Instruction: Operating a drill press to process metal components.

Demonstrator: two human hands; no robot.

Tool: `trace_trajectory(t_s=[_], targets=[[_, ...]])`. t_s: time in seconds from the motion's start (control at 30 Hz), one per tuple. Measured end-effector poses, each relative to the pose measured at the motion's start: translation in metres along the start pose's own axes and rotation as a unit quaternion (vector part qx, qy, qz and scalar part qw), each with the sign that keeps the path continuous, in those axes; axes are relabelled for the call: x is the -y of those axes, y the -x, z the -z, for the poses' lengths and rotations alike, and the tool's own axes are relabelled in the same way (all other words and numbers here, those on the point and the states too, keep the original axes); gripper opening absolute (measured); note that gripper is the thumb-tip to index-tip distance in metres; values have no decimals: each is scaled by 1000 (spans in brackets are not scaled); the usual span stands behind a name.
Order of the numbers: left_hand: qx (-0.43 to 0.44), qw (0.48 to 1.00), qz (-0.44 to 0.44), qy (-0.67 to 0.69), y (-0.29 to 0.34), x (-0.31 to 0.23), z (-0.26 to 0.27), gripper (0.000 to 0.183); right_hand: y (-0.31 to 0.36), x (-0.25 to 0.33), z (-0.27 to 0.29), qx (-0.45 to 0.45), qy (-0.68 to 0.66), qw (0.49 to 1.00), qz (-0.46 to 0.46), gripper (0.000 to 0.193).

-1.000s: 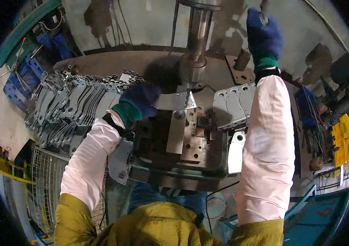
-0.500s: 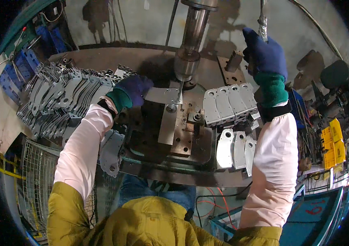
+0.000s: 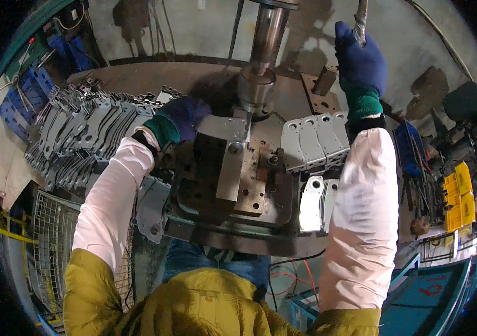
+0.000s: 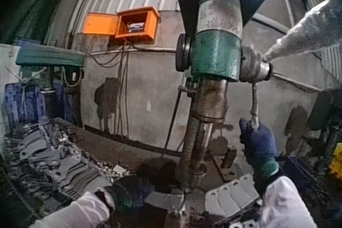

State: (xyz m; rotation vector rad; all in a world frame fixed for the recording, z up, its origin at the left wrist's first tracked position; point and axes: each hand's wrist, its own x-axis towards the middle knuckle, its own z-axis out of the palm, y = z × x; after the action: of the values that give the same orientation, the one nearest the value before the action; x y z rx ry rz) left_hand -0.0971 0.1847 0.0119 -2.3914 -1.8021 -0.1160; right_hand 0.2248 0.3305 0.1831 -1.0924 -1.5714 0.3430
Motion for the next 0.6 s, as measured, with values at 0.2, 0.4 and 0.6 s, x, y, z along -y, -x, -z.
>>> trace_trajectory(t_s=[0.2, 0.4, 0.6], targets=[[8, 1000, 23, -1, -5, -11, 17, 35, -38, -32, -19, -73, 21, 995, 67, 49], [25, 999, 30, 4, -2, -16, 25, 31, -39, -34, -25, -97, 44, 979, 173, 51], [23, 999, 25, -2, -5, -7, 14, 36, -39, -22, -23, -104, 57, 990, 71, 53]])
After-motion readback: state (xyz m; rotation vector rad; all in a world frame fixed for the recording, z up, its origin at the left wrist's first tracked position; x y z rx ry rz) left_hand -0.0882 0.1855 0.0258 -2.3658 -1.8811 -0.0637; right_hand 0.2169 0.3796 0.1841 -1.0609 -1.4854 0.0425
